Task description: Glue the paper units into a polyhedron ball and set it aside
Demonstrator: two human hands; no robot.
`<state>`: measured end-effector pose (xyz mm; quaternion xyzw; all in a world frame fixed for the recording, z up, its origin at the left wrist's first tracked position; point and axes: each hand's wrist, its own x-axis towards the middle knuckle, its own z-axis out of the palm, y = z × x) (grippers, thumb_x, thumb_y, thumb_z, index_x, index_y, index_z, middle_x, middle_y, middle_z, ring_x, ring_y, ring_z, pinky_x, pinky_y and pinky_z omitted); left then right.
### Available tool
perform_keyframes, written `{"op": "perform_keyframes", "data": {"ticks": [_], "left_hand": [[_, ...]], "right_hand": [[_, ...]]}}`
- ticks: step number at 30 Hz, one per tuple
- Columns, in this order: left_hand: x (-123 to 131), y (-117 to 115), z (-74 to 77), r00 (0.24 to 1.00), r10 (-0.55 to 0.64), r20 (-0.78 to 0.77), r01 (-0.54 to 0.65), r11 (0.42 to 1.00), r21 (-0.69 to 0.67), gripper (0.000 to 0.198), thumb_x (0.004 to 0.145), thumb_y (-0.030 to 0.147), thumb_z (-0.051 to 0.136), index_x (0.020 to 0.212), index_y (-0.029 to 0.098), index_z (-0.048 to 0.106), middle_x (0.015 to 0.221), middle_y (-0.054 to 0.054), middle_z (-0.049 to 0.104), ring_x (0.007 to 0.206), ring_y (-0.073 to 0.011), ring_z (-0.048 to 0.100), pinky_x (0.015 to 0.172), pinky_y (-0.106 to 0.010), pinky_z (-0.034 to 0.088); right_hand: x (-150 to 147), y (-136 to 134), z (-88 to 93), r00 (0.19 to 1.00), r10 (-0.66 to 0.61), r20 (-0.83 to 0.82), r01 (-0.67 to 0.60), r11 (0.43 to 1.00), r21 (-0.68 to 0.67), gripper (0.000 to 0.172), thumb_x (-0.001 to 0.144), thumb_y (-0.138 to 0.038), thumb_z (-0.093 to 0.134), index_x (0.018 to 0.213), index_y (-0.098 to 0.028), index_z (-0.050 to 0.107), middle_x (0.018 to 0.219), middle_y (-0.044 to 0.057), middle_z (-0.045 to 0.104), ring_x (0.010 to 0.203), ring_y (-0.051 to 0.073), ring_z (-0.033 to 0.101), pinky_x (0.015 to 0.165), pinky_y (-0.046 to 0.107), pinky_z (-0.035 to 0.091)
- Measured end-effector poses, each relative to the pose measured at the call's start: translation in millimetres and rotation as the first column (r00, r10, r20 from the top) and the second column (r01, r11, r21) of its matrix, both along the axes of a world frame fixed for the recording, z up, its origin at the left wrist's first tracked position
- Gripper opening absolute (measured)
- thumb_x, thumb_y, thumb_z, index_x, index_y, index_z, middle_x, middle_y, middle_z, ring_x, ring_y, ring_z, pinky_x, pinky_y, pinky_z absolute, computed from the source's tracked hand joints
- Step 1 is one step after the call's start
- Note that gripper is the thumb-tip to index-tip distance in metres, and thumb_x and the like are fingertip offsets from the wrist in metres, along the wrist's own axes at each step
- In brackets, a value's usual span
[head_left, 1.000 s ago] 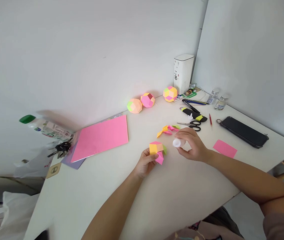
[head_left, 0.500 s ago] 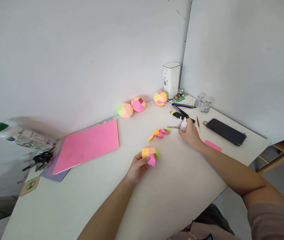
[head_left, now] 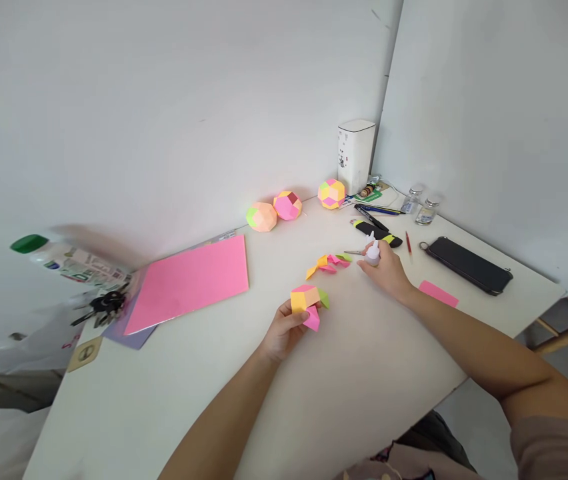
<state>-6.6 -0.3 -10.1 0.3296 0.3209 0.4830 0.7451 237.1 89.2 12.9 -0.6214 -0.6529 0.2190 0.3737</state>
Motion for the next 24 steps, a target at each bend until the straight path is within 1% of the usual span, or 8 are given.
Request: {"op": "perform_keyframes", "data": {"ticks": [8,10,12,14,16,19,21,24], "left_hand": [[1.5,0.7,0.9,0.999,0.034,0.014,-0.033,0.999,-0.031,0.018,0.070,0.022,0.070,0.086,0.015,0.070,0.084,-0.006,0.067,0.076,-0.0165,0.058,0.071,-0.029,0.043],[2.1,1.0,1.9,0.998,0.051,0.027,-0.050,0.998,-0.040,0.018,0.070,0.021,0.070,0.086,0.014,0.070,0.085,-0.006,0.067,0.078,-0.0171,0.059,0.072,-0.029,0.044],[2.8,1.2,3.3,0.997,0.063,0.038,-0.061,0.997,-0.047,0.016,0.072,0.021,0.069,0.086,0.014,0.070,0.085,-0.006,0.067,0.079,-0.0170,0.060,0.073,-0.029,0.045],[3.7,1.3,5.2,0.996,0.075,0.050,-0.073,0.996,-0.048,0.015,0.073,0.021,0.068,0.085,0.014,0.070,0.085,-0.006,0.066,0.080,-0.0174,0.060,0.074,-0.029,0.046],[4.7,1.4,6.8,0.994,0.087,0.063,-0.085,0.996,-0.039,0.014,0.074,0.021,0.067,0.085,0.014,0.070,0.085,-0.006,0.065,0.085,-0.0191,0.061,0.076,-0.030,0.047],[5.9,1.9,8.3,0.992,0.103,0.069,-0.101,0.994,-0.036,0.014,0.075,0.024,0.066,0.083,0.013,0.070,0.088,-0.007,0.065,0.094,-0.0225,0.060,0.079,-0.032,0.048],[6.4,2.0,8.4,0.992,0.111,0.063,-0.108,0.993,-0.038,0.015,0.075,0.025,0.066,0.084,0.013,0.070,0.091,-0.008,0.066,0.097,-0.0239,0.060,0.082,-0.033,0.048],[6.4,2.0,8.0,0.991,0.120,0.057,-0.118,0.992,-0.037,0.017,0.076,0.026,0.064,0.084,0.013,0.071,0.093,-0.009,0.067,0.100,-0.0250,0.060,0.086,-0.034,0.048]], "right_hand": [[-0.8,0.0,-6.6,1.000,-0.002,0.025,0.003,0.999,-0.047,0.036,0.067,-0.032,0.063,0.096,-0.020,0.045,0.101,0.009,0.061,0.092,0.027,0.059,0.078,0.044,0.048],[-0.2,-0.7,-4.8,1.000,-0.012,-0.006,0.012,1.000,0.007,0.038,0.068,-0.033,0.063,0.099,-0.020,0.045,0.103,0.009,0.060,0.092,0.027,0.059,0.078,0.044,0.049],[0.1,-3.6,-1.6,0.999,-0.036,0.004,0.035,0.983,0.180,0.044,0.069,-0.035,0.064,0.105,-0.020,0.044,0.109,0.012,0.057,0.099,0.029,0.056,0.081,0.047,0.048],[-0.1,-9.5,2.0,0.996,-0.055,0.063,0.021,0.893,0.449,0.047,0.071,-0.034,0.064,0.111,-0.019,0.044,0.117,0.016,0.052,0.111,0.032,0.050,0.089,0.052,0.043],[-1.9,-17.5,4.2,0.987,-0.021,0.162,-0.095,0.731,0.676,0.040,0.074,-0.031,0.063,0.109,-0.021,0.047,0.119,0.016,0.051,0.116,0.034,0.047,0.094,0.055,0.038],[-10.0,-28.4,1.3,0.885,0.193,0.423,-0.452,0.571,0.685,0.017,0.081,-0.023,0.055,0.098,-0.024,0.054,0.109,0.010,0.057,0.101,0.027,0.056,0.085,0.046,0.046],[-18.2,-32.0,-4.4,0.766,0.300,0.568,-0.613,0.609,0.504,0.015,0.084,-0.024,0.051,0.098,-0.021,0.057,0.112,0.012,0.057,0.100,0.026,0.056,0.081,0.042,0.049],[-28.2,-31.2,-14.1,0.695,0.300,0.653,-0.583,0.767,0.268,0.031,0.087,-0.035,0.050,0.107,-0.012,0.057,0.125,0.021,0.050,0.102,0.031,0.053,0.078,0.046,0.049]]}}
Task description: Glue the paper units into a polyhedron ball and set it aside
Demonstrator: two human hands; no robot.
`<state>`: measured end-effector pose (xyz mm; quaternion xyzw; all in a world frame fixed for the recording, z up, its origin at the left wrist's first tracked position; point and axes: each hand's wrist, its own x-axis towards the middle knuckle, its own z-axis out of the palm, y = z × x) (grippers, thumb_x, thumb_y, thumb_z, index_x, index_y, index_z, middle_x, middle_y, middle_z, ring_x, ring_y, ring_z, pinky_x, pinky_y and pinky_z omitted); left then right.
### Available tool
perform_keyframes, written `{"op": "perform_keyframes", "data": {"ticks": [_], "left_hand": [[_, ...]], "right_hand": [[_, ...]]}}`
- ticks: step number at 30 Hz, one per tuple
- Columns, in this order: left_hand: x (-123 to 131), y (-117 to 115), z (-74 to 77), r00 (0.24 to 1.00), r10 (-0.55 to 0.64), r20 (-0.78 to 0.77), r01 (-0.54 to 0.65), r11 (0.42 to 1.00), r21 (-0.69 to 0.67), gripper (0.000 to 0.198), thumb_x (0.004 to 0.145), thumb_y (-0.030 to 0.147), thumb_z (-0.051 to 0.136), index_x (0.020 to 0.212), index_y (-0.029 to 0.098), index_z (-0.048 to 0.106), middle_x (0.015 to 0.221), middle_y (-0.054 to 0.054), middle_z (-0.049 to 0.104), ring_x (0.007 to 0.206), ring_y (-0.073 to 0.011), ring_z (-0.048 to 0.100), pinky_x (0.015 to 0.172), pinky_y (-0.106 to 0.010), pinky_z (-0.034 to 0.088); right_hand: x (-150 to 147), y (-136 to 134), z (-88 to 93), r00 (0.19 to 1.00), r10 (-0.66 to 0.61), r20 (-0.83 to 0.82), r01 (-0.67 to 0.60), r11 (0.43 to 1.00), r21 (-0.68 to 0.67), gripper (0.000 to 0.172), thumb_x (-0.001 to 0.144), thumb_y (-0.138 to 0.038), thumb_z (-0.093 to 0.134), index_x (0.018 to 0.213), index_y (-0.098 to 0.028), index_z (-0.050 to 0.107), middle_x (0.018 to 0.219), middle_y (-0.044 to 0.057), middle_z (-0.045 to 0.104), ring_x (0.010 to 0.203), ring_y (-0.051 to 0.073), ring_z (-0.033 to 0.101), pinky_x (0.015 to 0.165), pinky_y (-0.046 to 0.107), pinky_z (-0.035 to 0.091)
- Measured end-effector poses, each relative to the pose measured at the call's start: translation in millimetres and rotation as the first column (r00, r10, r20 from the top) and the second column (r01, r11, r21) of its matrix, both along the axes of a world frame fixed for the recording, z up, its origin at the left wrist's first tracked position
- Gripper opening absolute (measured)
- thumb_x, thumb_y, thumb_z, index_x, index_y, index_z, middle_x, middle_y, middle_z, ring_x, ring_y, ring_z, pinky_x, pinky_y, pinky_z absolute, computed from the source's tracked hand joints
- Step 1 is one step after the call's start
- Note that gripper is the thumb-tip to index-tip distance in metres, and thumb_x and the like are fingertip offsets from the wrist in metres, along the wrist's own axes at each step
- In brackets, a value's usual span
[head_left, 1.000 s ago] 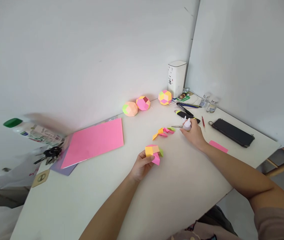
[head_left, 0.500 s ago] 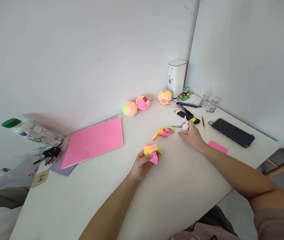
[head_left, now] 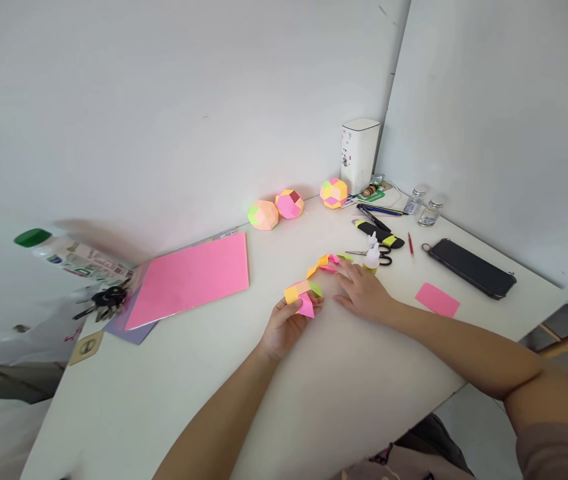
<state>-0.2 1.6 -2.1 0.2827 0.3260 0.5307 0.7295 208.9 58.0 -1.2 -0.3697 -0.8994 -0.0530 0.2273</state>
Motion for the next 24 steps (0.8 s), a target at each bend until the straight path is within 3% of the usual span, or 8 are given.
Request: {"op": "perform_keyframes", "data": {"ticks": [3,6,12,16,19,24], "left_hand": [[-0.7,-0.2,-0.5,1.000,-0.008,0.011,0.008,1.000,-0.010,0.018,0.078,0.027,0.063,0.087,0.013,0.070,0.093,-0.009,0.068,0.102,-0.0254,0.060,0.088,-0.035,0.047],[-1.3,-0.2,-0.8,1.000,-0.021,0.022,0.021,1.000,-0.013,0.021,0.079,0.027,0.062,0.091,0.012,0.070,0.091,-0.009,0.069,0.103,-0.0258,0.061,0.089,-0.036,0.047],[-0.3,0.2,-1.3,1.000,0.004,0.024,-0.003,1.000,-0.030,0.022,0.077,0.028,0.064,0.091,0.013,0.070,0.091,-0.010,0.070,0.103,-0.0272,0.061,0.088,-0.037,0.048],[0.5,0.5,-0.9,0.999,-0.002,0.042,0.003,1.000,-0.026,0.022,0.078,0.028,0.063,0.092,0.012,0.070,0.098,-0.012,0.070,0.107,-0.0276,0.059,0.092,-0.039,0.046],[0.2,0.4,-0.4,0.998,-0.033,0.048,0.034,0.999,-0.024,0.025,0.078,0.029,0.063,0.094,0.011,0.070,0.100,-0.013,0.070,0.109,-0.0283,0.058,0.092,-0.040,0.046],[0.0,-0.4,0.8,0.998,-0.044,0.043,0.046,0.998,-0.040,0.026,0.078,0.030,0.063,0.095,0.011,0.069,0.102,-0.013,0.069,0.106,-0.0284,0.060,0.089,-0.040,0.047]], "right_hand": [[-2.0,4.1,-7.0,0.989,-0.111,0.092,0.118,0.990,-0.070,0.046,0.086,-0.043,0.050,0.114,-0.007,0.055,0.127,0.024,0.048,0.096,0.032,0.053,0.077,0.047,0.048],[0.8,7.9,-11.3,0.988,-0.118,0.102,0.126,0.990,-0.070,0.054,0.087,-0.046,0.049,0.123,-0.005,0.049,0.125,0.024,0.049,0.097,0.033,0.051,0.080,0.047,0.046],[1.1,7.4,-6.9,0.994,-0.102,0.047,0.103,0.994,-0.024,0.045,0.088,-0.042,0.047,0.118,-0.008,0.052,0.117,0.021,0.052,0.089,0.030,0.052,0.076,0.046,0.047],[-3.2,-7.9,6.0,1.000,0.024,-0.007,-0.024,0.998,0.051,0.039,0.091,-0.035,0.043,0.116,-0.006,0.053,0.109,0.019,0.055,0.082,0.027,0.050,0.071,0.042,0.046],[-7.2,-22.0,11.6,0.987,0.157,-0.026,-0.153,0.982,0.108,0.035,0.090,-0.028,0.043,0.118,-0.008,0.052,0.108,0.018,0.056,0.089,0.027,0.050,0.071,0.042,0.045],[-11.2,-29.0,10.0,0.954,0.298,-0.028,-0.295,0.953,0.072,0.026,0.086,-0.017,0.048,0.108,-0.007,0.055,0.104,0.017,0.056,0.101,0.028,0.050,0.077,0.043,0.048]]}}
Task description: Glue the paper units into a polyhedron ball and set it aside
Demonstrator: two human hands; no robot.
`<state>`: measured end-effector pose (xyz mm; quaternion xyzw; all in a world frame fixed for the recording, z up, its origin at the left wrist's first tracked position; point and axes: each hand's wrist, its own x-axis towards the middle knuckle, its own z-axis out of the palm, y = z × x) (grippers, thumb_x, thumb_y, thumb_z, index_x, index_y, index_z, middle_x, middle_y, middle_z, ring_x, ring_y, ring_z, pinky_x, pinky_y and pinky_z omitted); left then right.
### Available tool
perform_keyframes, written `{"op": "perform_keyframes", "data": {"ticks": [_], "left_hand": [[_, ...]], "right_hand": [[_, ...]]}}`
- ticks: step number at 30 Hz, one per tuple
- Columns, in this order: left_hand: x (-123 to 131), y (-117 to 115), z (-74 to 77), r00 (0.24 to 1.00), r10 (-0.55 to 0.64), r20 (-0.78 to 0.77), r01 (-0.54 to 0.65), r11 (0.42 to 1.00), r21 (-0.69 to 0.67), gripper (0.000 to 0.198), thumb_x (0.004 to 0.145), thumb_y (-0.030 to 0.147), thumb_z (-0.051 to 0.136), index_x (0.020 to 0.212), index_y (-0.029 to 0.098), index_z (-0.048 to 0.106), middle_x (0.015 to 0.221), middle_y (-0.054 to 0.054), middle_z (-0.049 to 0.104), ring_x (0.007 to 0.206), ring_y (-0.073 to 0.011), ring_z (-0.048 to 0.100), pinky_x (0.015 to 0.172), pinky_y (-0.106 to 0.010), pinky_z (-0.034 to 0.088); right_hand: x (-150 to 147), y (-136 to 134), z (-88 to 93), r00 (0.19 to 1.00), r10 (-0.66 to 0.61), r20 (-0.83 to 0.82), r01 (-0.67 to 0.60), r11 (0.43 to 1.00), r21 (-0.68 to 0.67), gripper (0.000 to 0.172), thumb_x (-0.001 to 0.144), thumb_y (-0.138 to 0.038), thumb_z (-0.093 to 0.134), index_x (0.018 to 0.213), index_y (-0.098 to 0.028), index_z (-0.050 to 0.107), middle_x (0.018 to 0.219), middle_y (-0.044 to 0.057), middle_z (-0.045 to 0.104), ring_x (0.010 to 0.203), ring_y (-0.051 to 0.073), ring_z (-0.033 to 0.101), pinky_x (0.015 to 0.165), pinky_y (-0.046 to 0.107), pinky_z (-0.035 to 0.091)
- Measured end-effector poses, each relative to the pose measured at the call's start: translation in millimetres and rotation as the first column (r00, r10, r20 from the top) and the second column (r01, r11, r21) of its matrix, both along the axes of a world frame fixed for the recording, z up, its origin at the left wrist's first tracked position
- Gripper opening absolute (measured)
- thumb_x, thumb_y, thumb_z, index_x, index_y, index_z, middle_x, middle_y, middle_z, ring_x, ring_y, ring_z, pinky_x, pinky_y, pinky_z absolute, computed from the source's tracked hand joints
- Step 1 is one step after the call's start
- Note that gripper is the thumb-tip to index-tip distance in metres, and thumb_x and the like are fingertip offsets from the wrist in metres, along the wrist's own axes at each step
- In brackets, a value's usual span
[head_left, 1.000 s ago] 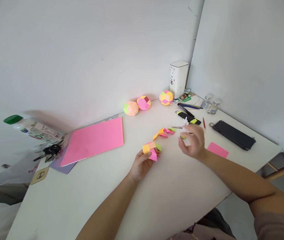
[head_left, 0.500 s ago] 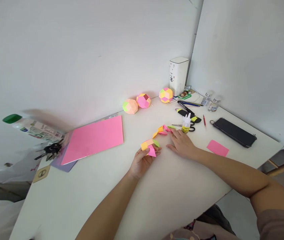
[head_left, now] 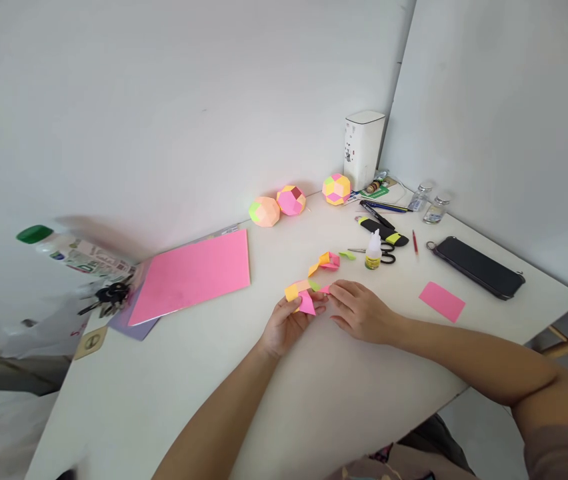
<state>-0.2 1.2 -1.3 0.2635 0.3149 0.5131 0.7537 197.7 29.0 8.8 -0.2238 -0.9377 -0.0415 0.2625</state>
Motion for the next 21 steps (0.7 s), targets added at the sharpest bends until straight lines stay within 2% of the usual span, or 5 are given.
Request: {"op": "perform_keyframes", "data": {"ticks": [3,11,17,19,21], "left_hand": [[0.4,-0.1,-0.1,1.000,0.005,0.001,-0.005,1.000,0.002,0.026,0.079,0.030,0.062,0.096,0.012,0.068,0.105,-0.013,0.068,0.105,-0.0280,0.060,0.089,-0.040,0.047],[-0.1,2.1,-0.7,0.998,0.045,0.039,-0.045,0.999,-0.003,0.023,0.079,0.029,0.060,0.097,0.015,0.066,0.103,-0.009,0.067,0.103,-0.0241,0.060,0.091,-0.038,0.047],[1.4,2.1,2.9,0.999,0.046,0.007,-0.047,0.998,0.031,0.020,0.080,0.029,0.059,0.090,0.014,0.067,0.098,-0.009,0.065,0.096,-0.0213,0.059,0.085,-0.034,0.047],[1.7,2.0,3.5,0.999,0.050,-0.001,-0.050,0.998,0.036,0.017,0.080,0.028,0.059,0.085,0.014,0.067,0.091,-0.008,0.065,0.088,-0.0189,0.059,0.081,-0.032,0.046],[1.6,1.9,3.1,0.998,0.064,-0.008,-0.064,0.998,0.026,0.016,0.079,0.027,0.060,0.082,0.014,0.066,0.085,-0.007,0.064,0.081,-0.0174,0.058,0.078,-0.030,0.046]], "right_hand": [[0.9,2.1,-0.9,0.999,0.036,-0.006,-0.036,0.999,-0.014,0.025,0.085,-0.014,0.050,0.107,-0.006,0.055,0.105,0.018,0.055,0.100,0.027,0.053,0.077,0.041,0.050],[1.8,0.6,1.4,0.987,0.155,-0.042,-0.153,0.987,0.052,0.018,0.087,-0.009,0.045,0.098,-0.013,0.059,0.102,0.012,0.060,0.096,0.022,0.054,0.078,0.040,0.052],[0.9,0.1,2.3,0.971,0.231,-0.066,-0.231,0.973,0.003,0.013,0.086,-0.010,0.048,0.088,-0.013,0.061,0.093,0.010,0.063,0.097,0.020,0.055,0.084,0.035,0.052],[1.4,0.6,0.8,0.960,0.259,-0.103,-0.264,0.964,-0.030,0.011,0.087,-0.014,0.049,0.090,-0.015,0.060,0.089,0.008,0.064,0.090,0.019,0.056,0.081,0.034,0.052],[2.5,1.3,-1.4,0.960,0.234,-0.153,-0.249,0.965,-0.084,0.011,0.088,-0.018,0.050,0.092,-0.016,0.060,0.084,0.006,0.064,0.081,0.017,0.057,0.072,0.033,0.052]]}}
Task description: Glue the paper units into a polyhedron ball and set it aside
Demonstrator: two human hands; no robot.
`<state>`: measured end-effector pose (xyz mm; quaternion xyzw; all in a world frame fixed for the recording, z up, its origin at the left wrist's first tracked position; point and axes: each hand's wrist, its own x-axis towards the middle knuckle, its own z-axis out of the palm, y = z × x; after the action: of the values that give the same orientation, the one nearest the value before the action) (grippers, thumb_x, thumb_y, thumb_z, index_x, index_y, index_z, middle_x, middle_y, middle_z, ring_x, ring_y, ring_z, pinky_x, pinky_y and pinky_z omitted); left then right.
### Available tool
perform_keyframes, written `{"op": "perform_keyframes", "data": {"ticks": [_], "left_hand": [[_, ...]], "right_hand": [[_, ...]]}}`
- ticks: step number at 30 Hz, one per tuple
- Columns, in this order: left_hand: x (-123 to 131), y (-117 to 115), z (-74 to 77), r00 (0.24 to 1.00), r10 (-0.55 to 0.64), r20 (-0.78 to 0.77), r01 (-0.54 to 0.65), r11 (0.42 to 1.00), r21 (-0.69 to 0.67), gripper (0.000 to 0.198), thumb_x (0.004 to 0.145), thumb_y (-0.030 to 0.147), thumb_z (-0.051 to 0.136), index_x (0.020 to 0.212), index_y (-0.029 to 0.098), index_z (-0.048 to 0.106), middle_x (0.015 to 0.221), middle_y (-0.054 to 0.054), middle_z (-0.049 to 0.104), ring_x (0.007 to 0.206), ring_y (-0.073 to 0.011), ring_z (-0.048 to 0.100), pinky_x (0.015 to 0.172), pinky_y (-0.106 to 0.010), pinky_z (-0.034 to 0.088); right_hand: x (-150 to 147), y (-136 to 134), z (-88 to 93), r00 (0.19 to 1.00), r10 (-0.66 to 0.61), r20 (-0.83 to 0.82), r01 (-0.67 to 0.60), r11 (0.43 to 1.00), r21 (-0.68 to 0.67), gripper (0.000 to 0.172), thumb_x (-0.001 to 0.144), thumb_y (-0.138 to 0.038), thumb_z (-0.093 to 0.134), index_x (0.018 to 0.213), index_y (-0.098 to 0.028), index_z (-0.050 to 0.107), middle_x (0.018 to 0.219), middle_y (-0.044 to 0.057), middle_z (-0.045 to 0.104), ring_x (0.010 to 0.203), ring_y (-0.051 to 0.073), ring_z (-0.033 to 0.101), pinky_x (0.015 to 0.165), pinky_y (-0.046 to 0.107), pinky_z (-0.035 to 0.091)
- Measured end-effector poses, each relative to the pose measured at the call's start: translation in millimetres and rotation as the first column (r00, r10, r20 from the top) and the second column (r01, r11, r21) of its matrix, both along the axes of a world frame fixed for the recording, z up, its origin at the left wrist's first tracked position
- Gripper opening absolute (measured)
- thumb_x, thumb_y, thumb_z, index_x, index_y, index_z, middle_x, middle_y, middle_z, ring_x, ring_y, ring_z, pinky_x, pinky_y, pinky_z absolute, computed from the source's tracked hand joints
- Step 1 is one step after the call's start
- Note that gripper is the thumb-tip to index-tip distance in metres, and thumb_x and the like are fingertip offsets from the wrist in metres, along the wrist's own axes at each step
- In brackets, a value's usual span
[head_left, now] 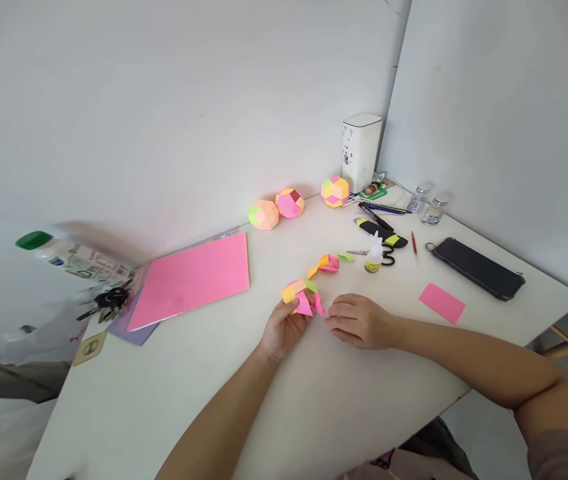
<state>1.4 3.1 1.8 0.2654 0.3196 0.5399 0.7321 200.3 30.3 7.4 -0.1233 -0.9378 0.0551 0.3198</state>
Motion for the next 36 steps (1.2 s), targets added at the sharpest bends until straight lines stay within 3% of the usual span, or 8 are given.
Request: {"op": "perform_keyframes", "data": {"ticks": [4,8,12,22,27,30,33,36], "left_hand": [[-0.9,-1.0,-3.3,1.000,-0.021,-0.012,0.021,1.000,0.016,0.016,0.077,0.027,0.061,0.083,0.013,0.064,0.083,-0.007,0.063,0.079,-0.0185,0.058,0.075,-0.031,0.045],[-1.0,-2.9,-6.6,0.997,-0.075,-0.037,0.077,0.995,0.058,0.014,0.074,0.025,0.065,0.080,0.013,0.064,0.078,-0.006,0.063,0.076,-0.0181,0.058,0.072,-0.030,0.043],[-0.3,-4.8,-8.7,0.993,-0.101,-0.059,0.104,0.993,0.050,0.017,0.073,0.024,0.068,0.087,0.014,0.065,0.078,-0.005,0.064,0.076,-0.0174,0.058,0.072,-0.030,0.042],[-2.7,-7.2,-7.9,0.955,-0.213,-0.208,0.238,0.965,0.106,0.019,0.073,0.028,0.070,0.084,0.013,0.066,0.078,-0.005,0.064,0.075,-0.0167,0.057,0.070,-0.029,0.041],[-3.5,-6.9,-8.6,0.951,-0.224,-0.213,0.249,0.963,0.103,0.021,0.072,0.028,0.071,0.085,0.013,0.067,0.079,-0.006,0.065,0.080,-0.0200,0.059,0.071,-0.031,0.041],[-4.0,-6.2,-10.1,0.965,-0.204,-0.167,0.221,0.971,0.089,0.018,0.073,0.025,0.069,0.086,0.014,0.066,0.080,-0.006,0.065,0.079,-0.0191,0.059,0.072,-0.031,0.042],[-4.2,-5.3,-9.5,0.978,-0.167,-0.125,0.176,0.982,0.071,0.017,0.074,0.023,0.067,0.088,0.014,0.066,0.084,-0.008,0.066,0.080,-0.0195,0.059,0.074,-0.032,0.043],[-4.0,-4.5,-7.0,0.984,-0.136,-0.112,0.140,0.990,0.034,0.020,0.074,0.023,0.066,0.090,0.013,0.066,0.089,-0.009,0.066,0.083,-0.0214,0.060,0.076,-0.034,0.044]], "right_hand": [[2.7,1.3,-2.2,0.982,-0.174,-0.071,0.136,0.921,-0.365,0.012,0.088,-0.026,0.049,0.092,-0.017,0.055,0.074,0.004,0.063,0.064,0.013,0.056,0.059,0.028,0.048],[2.7,2.0,2.2,0.968,-0.246,-0.042,0.094,0.515,-0.852,0.022,0.085,-0.040,0.054,0.088,-0.019,0.051,0.074,0.001,0.060,0.058,0.010,0.054,0.054,0.024,0.046],[0.6,2.5,4.4,0.974,-0.222,-0.041,-0.002,0.175,-0.985,0.027,0.079,-0.043,0.062,0.087,-0.018,0.054,0.074,0.000,0.060,0.059,0.010,0.054,0.053,0.023,0.046],[-1.1,6.5,0.8,0.970,-0.231,-0.074,-0.063,0.057,-0.996,0.026,0.070,-0.036,0.071,0.080,-0.016,0.059,0.066,-0.002,0.057,0.053,0.007,0.047,0.048,0.020,0.040],[-2.1,4.3,-1.1,0.981,-0.186,-0.060,-0.042,0.099,-0.994,0.026,0.074,-0.039,0.067,0.083,-0.016,0.057,0.068,0.000,0.058,0.056,0.010,0.053,0.051,0.024,0.046],[1.7,6.4,1.4,0.976,-0.209,-0.061,0.042,0.455,-0.889,0.019,0.080,-0.036,0.060,0.077,-0.017,0.058,0.072,0.002,0.058,0.056,0.010,0.051,0.052,0.024,0.044],[13.7,15.0,11.0,0.917,-0.357,-0.180,0.249,0.863,-0.439,0.025,0.081,-0.028,0.056,0.060,-0.020,0.047,0.055,-0.002,0.046,0.050,0.011,0.043,0.051,0.026,0.037],[31.4,28.7,25.1,0.675,-0.581,-0.455,0.556,0.806,-0.204,0.022,0.078,-0.020,0.056,0.063,-0.022,0.040,0.058,-0.001,0.042,0.056,0.015,0.044,0.056,0.029,0.040]]}}
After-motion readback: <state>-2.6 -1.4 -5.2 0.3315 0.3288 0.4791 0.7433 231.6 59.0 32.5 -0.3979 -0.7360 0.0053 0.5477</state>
